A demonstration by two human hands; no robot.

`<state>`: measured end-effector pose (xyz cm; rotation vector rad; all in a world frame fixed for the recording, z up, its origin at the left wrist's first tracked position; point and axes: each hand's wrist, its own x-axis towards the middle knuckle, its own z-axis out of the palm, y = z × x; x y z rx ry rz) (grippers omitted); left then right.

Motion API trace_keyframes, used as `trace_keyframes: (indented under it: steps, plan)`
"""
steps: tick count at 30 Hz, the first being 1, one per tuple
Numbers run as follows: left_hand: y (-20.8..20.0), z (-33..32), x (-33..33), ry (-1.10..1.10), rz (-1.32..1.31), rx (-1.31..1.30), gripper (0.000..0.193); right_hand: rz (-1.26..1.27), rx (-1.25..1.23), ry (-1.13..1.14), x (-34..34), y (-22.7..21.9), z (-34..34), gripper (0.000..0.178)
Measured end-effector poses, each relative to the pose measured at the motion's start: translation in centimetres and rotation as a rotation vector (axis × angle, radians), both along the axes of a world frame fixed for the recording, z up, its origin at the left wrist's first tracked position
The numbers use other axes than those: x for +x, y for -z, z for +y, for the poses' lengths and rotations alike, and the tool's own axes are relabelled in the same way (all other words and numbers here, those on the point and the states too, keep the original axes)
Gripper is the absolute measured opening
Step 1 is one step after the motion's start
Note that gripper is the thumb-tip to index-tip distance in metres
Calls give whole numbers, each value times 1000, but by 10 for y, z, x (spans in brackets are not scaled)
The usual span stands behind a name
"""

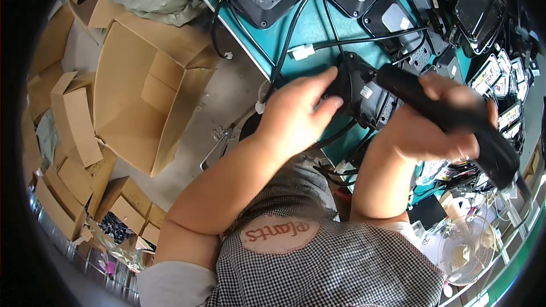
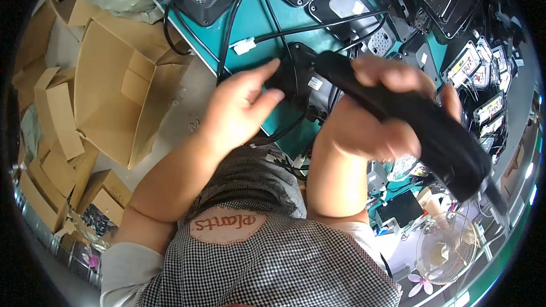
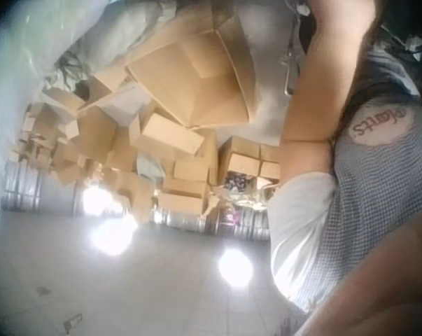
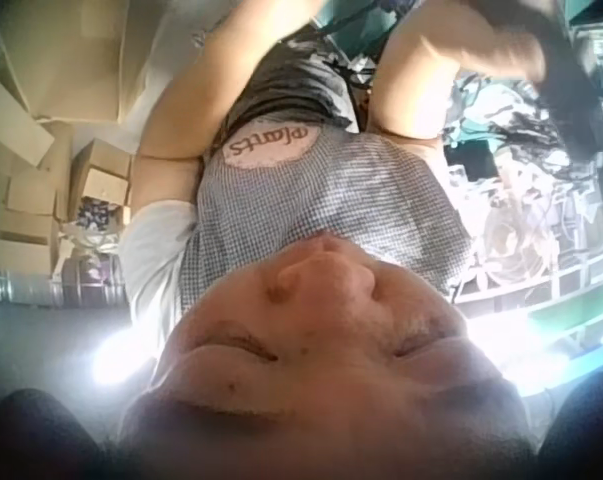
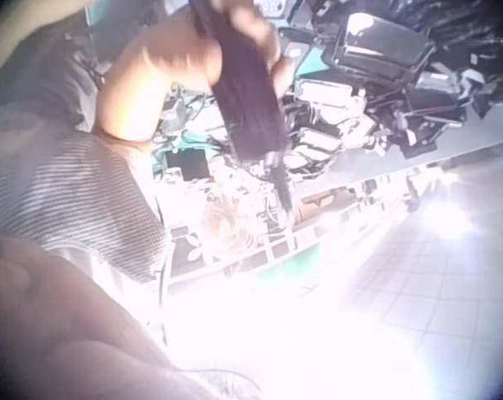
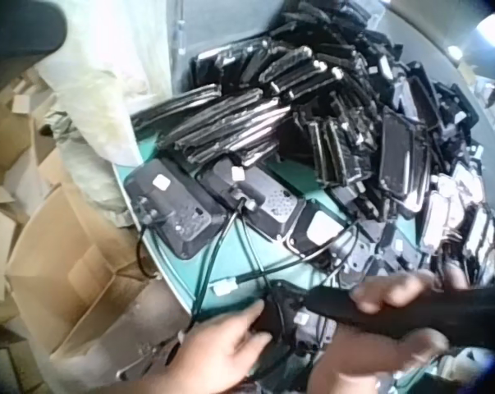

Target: The person uses a handheld electric screwdriver to fasten screws into multiple black electronic devices on a green workbench. They repeatedly pick up devices, align them, and drive screws into specific points, then place the devices back on the table or into a pile.

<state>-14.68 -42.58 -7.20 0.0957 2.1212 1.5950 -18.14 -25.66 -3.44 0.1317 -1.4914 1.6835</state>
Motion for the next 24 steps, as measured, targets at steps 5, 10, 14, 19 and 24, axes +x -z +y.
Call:
trace_keyframes:
  steps: [5, 10, 14, 19, 24]
  plan:
    - [-13, -18, -9, -216, -714, 1031, 67, -69, -316, -46, 35, -53, -4, 72]
    - [-29, -12, -2, -127, -747, 1120, 74, -121, -412, -146, 47, -64, -16, 63]
    - [-34, -7, 4, -9, -699, 1127, 72, -128, -417, -210, 55, -56, -10, 64]
    - [-26, -5, 13, 25, -646, 1040, 54, -114, -439, -228, 55, -50, -7, 64]
    - [-20, -13, 17, -26, -721, 784, 26, -65, -467, -165, 56, -47, 0, 73]
